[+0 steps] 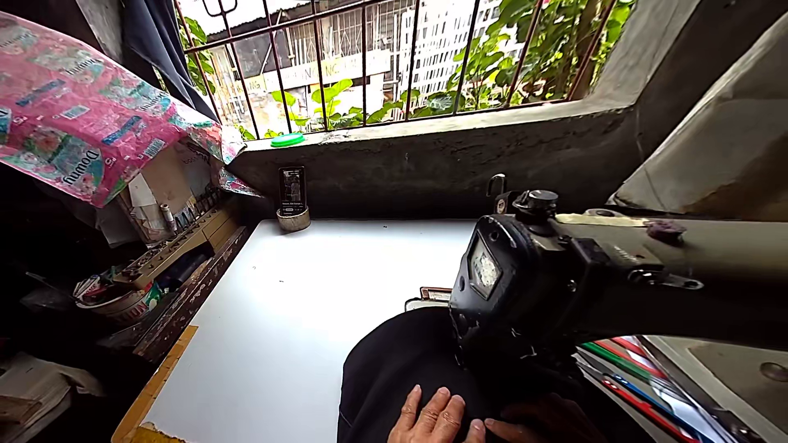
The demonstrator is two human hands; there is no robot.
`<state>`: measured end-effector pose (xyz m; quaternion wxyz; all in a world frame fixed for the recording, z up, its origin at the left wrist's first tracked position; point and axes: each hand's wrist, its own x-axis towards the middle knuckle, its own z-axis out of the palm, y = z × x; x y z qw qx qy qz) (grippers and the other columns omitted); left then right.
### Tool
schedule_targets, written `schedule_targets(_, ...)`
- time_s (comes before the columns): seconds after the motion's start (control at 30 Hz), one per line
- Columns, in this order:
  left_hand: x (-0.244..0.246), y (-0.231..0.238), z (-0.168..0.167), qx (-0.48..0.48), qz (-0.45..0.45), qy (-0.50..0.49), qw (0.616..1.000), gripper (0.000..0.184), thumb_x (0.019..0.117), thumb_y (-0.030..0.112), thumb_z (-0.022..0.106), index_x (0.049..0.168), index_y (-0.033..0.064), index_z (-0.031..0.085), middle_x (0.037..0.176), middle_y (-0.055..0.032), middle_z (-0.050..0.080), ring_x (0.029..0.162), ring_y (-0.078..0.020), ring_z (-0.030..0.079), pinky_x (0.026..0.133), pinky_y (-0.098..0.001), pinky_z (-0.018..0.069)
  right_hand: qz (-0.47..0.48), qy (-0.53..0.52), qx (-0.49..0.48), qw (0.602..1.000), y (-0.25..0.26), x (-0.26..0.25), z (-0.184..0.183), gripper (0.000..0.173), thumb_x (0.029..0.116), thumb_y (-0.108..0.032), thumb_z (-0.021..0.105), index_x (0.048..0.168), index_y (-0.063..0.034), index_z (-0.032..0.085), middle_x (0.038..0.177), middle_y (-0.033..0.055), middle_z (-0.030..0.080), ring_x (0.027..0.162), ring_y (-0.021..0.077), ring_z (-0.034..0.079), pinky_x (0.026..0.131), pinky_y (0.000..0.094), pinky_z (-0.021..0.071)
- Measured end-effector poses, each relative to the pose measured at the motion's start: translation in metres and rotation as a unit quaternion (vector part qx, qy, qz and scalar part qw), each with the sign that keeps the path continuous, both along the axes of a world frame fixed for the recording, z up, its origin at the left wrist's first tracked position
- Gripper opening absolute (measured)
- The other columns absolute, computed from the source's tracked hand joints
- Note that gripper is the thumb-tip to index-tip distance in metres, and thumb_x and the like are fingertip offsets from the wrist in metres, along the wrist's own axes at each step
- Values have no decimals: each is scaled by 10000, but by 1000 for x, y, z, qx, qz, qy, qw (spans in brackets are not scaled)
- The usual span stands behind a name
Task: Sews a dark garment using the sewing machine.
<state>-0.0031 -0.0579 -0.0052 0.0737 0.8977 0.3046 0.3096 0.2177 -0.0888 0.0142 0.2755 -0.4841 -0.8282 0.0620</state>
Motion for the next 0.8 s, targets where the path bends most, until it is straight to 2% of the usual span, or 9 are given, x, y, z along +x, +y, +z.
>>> schedule_targets(0.1,-2,0,-2,9,2,18,1000,500,924,482,683,1226,91,762,1314,-156,698,1281,-347,633,1109,-560,450,1,-5,9,1000,-1,0,-1,277,955,38,555,1115,-39,768,1029,262,689,963,455,639,876,570,481)
schedule_targets(0.17,-2,-1,-2,13,2,20,1000,507,924,493,677,1223,93,763,1318,-154,696,1280,-344,634,1108,-559,451,-1,-11,15,1000,-2,-1,-2,315,950,44,555,1174,-58,752,1073,284,677,982,465,641,884,575,488)
schedule_targets(0.27,-2,3,-2,37,8,18,999,511,915,523,673,1192,107,775,1320,-136,698,1285,-332,632,1108,-575,444,3,-29,32,999,3,-2,-3,407,963,2,545,1295,-161,717,1142,266,673,1020,468,633,893,612,473)
schedule_targets(0.3,-3,4,-1,56,12,17,998,519,915,542,661,1182,112,778,1309,-128,706,1276,-327,639,1102,-583,450,1,-29,58,998,6,-2,-8,406,974,-45,528,1298,-205,713,1137,229,683,1030,444,638,899,616,473)
schedule_targets(0.37,-5,3,0,96,21,30,995,547,917,594,609,1166,141,788,1283,-99,724,1247,-308,662,1061,-583,489,-26,-32,128,991,12,-3,-22,375,982,-183,469,1233,-302,721,1071,85,699,1020,311,661,878,532,504)
schedule_targets(0.43,-9,-10,-2,92,27,62,994,543,941,614,557,1164,180,793,1314,-60,712,1284,-268,640,1083,-558,482,-22,-35,123,992,8,-5,-22,382,935,-175,496,1179,-251,780,1019,67,702,988,304,658,847,525,508)
schedule_targets(0.57,-19,-27,-4,75,24,84,993,534,987,604,509,1224,205,774,1390,-57,668,1358,-280,577,1137,-568,421,-13,-45,80,996,6,-6,-11,381,929,-107,538,1214,-209,770,1041,92,686,1028,341,622,860,516,474)
schedule_targets(0.7,-28,-40,-7,75,5,77,994,493,1028,558,474,1227,221,774,1355,-67,689,1331,-295,599,1140,-563,417,-11,-41,92,995,7,-6,-14,388,947,-107,512,1214,-225,769,1021,61,671,1025,289,605,858,455,460)
schedule_targets(0.8,-35,-43,-5,67,-15,84,994,568,982,660,467,1230,250,773,1345,-72,694,1315,-300,612,1130,-569,419,-11,-46,94,994,7,-7,-13,400,954,-110,506,1228,-245,764,1018,54,665,1016,273,604,859,442,461)
